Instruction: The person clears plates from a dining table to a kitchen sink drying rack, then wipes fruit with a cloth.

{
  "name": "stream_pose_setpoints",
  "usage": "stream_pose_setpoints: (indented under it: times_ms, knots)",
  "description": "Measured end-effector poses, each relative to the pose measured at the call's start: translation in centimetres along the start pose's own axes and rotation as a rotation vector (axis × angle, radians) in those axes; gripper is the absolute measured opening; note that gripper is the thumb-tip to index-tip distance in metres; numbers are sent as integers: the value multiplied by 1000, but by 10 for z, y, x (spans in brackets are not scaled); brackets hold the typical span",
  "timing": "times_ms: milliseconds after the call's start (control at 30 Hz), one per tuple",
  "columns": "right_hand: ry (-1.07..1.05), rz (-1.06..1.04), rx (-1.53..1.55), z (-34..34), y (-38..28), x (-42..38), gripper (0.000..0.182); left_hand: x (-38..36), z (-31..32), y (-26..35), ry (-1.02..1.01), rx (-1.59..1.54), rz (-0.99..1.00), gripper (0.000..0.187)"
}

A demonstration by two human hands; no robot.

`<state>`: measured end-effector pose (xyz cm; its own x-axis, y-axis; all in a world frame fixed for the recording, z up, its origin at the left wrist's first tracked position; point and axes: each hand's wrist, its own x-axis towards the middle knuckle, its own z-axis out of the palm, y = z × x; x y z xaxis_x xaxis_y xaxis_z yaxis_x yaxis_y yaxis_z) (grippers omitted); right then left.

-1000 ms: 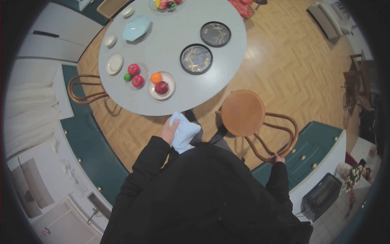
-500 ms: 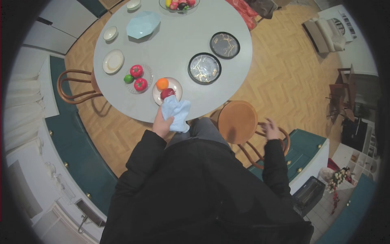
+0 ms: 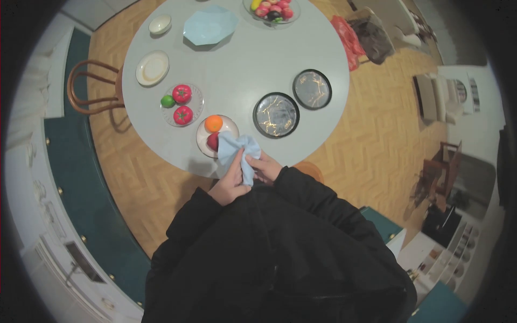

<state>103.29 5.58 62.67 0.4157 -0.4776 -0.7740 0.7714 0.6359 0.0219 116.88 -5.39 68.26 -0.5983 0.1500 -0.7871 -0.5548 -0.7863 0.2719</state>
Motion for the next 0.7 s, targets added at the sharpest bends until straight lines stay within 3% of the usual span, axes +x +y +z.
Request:
stream_pose_setpoints:
  times_ms: [100,200,300,367,400,467,533,600,667,700]
  knots:
    - [-56,110,260,-26,12,7,61,6,11,-12,41,-85,-27,94]
    - [-138,177,432,-54,14,-2,72,9,33,-29,80,-189,-26,90]
    - [-136,276,439,-68,4,-8,89,7,49,-36,300,-267,-152,69]
    - [-148,266,291,-89,18,-18,92,5,58,-19,516,-155,-88,35]
    - [-158,268,256,-96,16,-23,93,5,58,-15,577,-124,-75,29]
    - [-296,312,-23,-106,2,-31,79,0,53,-15,1077,-77,-40,7]
    - [-422,409,-90,-99,-23,-25,78,-8,38,-26,1345,115,9,11]
    - [-519,528,-115,-95,-47,-25,83,-12,24,-37,1506,371,90,30]
    - [-567,537,-136,-108,-41,-32,82,-3,14,-44,1413,639,57,70]
    - [-582,546,-144,-112,-40,-33,82,2,10,-48,1393,700,44,80]
